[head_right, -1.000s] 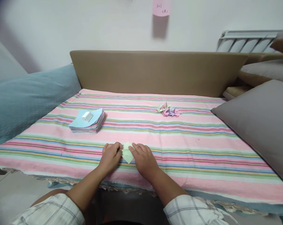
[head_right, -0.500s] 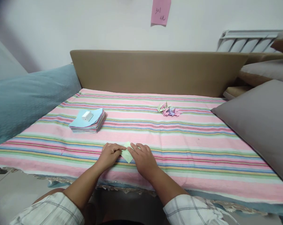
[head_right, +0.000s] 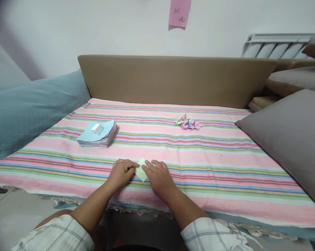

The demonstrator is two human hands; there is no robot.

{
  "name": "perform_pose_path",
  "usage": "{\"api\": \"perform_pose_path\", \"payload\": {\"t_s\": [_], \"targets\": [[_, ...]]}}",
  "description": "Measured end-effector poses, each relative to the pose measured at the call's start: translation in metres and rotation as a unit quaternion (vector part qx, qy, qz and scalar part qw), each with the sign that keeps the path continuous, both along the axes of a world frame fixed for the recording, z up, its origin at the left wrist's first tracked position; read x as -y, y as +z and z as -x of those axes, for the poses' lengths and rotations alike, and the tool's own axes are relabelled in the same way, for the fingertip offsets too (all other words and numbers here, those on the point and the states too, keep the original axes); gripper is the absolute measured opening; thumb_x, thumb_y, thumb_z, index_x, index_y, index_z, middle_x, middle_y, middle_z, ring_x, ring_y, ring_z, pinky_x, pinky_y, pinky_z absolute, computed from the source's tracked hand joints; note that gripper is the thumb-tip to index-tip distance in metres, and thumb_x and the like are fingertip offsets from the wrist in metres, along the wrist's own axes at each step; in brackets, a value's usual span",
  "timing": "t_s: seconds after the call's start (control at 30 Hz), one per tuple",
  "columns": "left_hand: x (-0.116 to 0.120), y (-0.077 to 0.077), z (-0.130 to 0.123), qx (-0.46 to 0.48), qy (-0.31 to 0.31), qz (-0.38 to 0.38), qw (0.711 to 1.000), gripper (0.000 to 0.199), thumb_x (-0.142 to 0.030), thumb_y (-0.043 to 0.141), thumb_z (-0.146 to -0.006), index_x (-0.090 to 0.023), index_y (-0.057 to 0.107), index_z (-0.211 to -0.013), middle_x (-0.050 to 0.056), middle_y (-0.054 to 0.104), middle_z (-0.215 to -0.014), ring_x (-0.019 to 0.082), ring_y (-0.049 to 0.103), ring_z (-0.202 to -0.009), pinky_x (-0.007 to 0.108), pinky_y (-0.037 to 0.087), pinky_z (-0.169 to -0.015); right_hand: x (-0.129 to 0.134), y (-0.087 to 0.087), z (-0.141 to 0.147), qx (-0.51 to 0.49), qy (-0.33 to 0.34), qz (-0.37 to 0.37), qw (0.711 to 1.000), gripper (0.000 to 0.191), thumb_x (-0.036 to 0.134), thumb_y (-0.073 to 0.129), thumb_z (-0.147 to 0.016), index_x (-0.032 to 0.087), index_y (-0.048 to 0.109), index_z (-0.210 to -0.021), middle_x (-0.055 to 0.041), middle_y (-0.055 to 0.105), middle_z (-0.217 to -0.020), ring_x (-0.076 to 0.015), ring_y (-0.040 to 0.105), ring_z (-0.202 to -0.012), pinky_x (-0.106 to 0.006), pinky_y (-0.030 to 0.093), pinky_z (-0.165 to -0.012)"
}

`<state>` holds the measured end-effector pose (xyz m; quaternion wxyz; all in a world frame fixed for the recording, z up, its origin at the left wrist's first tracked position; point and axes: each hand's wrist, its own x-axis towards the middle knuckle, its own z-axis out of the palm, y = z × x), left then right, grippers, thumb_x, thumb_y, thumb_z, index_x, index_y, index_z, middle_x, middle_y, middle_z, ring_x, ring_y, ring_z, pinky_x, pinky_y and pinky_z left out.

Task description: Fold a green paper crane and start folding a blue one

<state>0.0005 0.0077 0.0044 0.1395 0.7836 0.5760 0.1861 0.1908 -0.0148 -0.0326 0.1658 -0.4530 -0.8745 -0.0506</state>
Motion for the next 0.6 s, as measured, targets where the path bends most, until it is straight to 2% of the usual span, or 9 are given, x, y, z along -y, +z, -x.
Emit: {"api": "perform_pose_path", "payload": {"t_s": [0.2, 0.47, 0.6], "targets": [[-0.004, -0.005, 0.012, -0.007, -0.039, -0.035, 0.999, 0.026, -0.016, 0.053, -0.078, -0.028, 0.072, -0.09, 0.001, 0.068, -0.084, 0.017, 0.058, -0.082, 0.033, 0.04, -0.08, 0.0, 0.002, 0.001, 0.003, -0.005, 0.024, 1.0, 0.044, 0.014, 0.04, -0.088, 0.025, 0.047, -0.13, -0.004, 0.047, -0.137, -0.0258, 0.042, -0.116, -0.041, 0.032, -0.09], [-0.008, -0.003, 0.025, -0.072, -0.125, -0.077, 0.987, 0.023, -0.019, 0.054, -0.083, -0.028, 0.072, -0.093, 0.004, 0.066, -0.08, 0.018, 0.058, -0.077, 0.03, 0.041, -0.071, -0.001, 0.003, 0.0, 0.007, -0.003, 0.045, 0.999, 0.048, 0.01, 0.04, -0.085, 0.025, 0.046, -0.13, -0.0025, 0.044, -0.139, -0.0258, 0.041, -0.116, -0.041, 0.031, -0.09], [-0.009, -0.003, 0.026, -0.072, -0.137, -0.091, 0.984, 0.021, -0.019, 0.054, -0.084, -0.026, 0.071, -0.093, 0.004, 0.067, -0.081, 0.018, 0.06, -0.078, 0.031, 0.042, -0.071, -0.001, 0.004, 0.0, 0.008, -0.004, 0.049, 0.999, 0.048, 0.01, 0.039, -0.085, 0.025, 0.047, -0.13, -0.0024, 0.045, -0.139, -0.0259, 0.041, -0.117, -0.041, 0.031, -0.09]]}}
